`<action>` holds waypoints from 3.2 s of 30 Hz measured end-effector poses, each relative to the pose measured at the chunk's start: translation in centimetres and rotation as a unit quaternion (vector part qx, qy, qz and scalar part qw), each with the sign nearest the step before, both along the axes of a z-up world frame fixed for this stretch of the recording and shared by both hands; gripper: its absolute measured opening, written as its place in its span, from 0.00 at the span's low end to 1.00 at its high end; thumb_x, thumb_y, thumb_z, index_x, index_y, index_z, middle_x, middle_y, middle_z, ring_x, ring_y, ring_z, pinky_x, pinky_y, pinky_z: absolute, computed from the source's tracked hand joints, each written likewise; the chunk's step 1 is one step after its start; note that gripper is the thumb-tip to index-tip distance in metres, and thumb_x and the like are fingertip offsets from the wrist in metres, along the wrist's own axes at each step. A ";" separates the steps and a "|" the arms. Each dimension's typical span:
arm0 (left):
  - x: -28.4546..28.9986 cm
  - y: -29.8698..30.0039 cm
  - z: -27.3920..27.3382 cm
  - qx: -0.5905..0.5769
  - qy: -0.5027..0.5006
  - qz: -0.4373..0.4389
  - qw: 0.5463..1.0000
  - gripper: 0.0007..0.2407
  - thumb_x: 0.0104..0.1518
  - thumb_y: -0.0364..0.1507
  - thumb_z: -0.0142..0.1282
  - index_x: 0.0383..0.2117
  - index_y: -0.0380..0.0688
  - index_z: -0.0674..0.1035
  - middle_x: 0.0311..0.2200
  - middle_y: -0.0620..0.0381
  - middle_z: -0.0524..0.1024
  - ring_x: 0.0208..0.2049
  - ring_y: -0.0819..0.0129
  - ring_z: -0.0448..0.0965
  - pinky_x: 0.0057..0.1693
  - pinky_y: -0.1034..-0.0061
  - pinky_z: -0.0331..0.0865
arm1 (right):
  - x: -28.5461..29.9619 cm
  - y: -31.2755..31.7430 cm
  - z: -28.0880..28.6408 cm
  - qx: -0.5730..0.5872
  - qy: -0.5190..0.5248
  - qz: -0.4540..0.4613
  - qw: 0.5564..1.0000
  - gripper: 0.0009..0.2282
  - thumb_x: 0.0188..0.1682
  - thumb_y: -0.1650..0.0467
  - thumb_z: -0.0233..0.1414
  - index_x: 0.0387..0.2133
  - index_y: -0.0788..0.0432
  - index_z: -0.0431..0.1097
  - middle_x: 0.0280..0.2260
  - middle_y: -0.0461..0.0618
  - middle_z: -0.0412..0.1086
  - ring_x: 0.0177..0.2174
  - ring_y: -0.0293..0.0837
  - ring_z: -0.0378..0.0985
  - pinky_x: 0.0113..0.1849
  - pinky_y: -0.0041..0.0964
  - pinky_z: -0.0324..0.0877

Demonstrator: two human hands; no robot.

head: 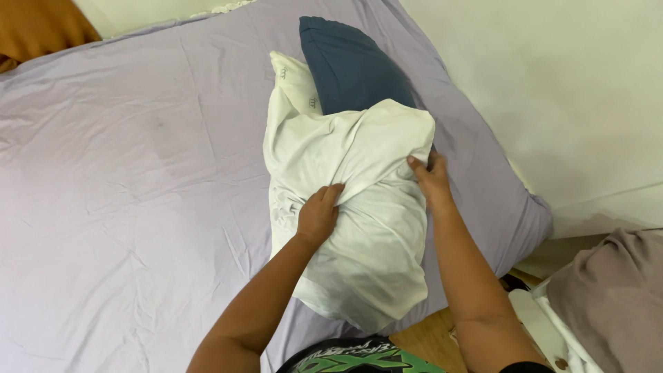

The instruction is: The person puts a white pillowcase onto a dark blue pillow with a star and moon pattern. They repeatedly pull the fabric over the pillow, tuck the corners, and smooth the surface. The person also adjusts the purple bedsheet on the bed.

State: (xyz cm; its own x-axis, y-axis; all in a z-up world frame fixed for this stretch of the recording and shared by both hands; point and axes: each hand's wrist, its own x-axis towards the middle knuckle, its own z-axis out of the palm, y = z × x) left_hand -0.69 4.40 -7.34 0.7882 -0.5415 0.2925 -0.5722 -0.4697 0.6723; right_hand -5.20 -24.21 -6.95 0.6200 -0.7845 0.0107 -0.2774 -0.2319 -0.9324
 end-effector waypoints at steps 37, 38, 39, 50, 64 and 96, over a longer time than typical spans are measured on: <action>-0.5 3.2 5.3 -0.144 0.022 0.041 0.988 0.16 0.49 0.22 0.62 0.46 0.42 0.75 0.38 0.51 0.72 0.39 0.57 0.75 0.46 0.70 0.72 | 0.2 13.1 1.5 0.067 -0.175 0.239 0.953 0.13 0.50 0.75 0.54 0.49 0.58 0.65 0.36 0.42 0.70 0.33 0.33 0.73 0.37 0.27 0.71; -0.5 3.4 6.6 -0.144 0.071 0.045 0.986 0.22 0.48 0.23 0.62 0.52 0.44 0.74 0.41 0.50 0.70 0.39 0.58 0.75 0.46 0.71 0.72 | 0.0 13.5 1.8 -0.003 -0.132 0.270 0.954 0.13 0.51 0.75 0.54 0.49 0.60 0.67 0.34 0.43 0.71 0.31 0.33 0.71 0.35 0.27 0.69; -0.2 3.5 7.0 -0.144 0.070 0.045 0.986 0.22 0.48 0.23 0.62 0.52 0.44 0.74 0.41 0.50 0.70 0.39 0.58 0.75 0.46 0.71 0.72 | 0.0 13.6 1.0 -0.003 -0.133 0.271 0.953 0.13 0.51 0.75 0.54 0.49 0.60 0.67 0.34 0.43 0.71 0.31 0.33 0.71 0.35 0.27 0.69; 5.4 0.8 2.2 0.008 -0.151 0.049 0.987 0.29 0.46 0.27 0.64 0.60 0.56 0.74 0.62 0.52 0.67 0.63 0.51 0.66 0.66 0.56 0.61 | -2.3 15.0 5.2 -0.342 -0.192 0.348 0.851 0.02 0.55 0.76 0.52 0.36 0.60 0.66 0.40 0.50 0.71 0.42 0.42 0.71 0.46 0.37 0.63; 1.1 -0.2 -1.1 -0.036 -0.123 -0.049 0.991 0.10 0.50 0.23 0.63 0.37 0.48 0.80 0.35 0.54 0.76 0.39 0.55 0.76 0.48 0.63 0.70 | -1.0 12.6 -2.2 0.063 -0.115 0.167 0.977 0.14 0.52 0.69 0.57 0.44 0.57 0.59 0.30 0.43 0.61 0.29 0.34 0.61 0.33 0.28 0.62; 5.5 1.9 -3.7 0.001 -0.072 0.129 0.989 0.13 0.42 0.17 0.59 0.34 0.45 0.73 0.34 0.55 0.73 0.40 0.51 0.70 0.48 0.59 0.63 | -5.2 17.3 -4.9 -0.353 -0.076 0.255 0.897 0.05 0.54 0.73 0.53 0.38 0.65 0.68 0.39 0.57 0.68 0.40 0.55 0.69 0.45 0.51 0.64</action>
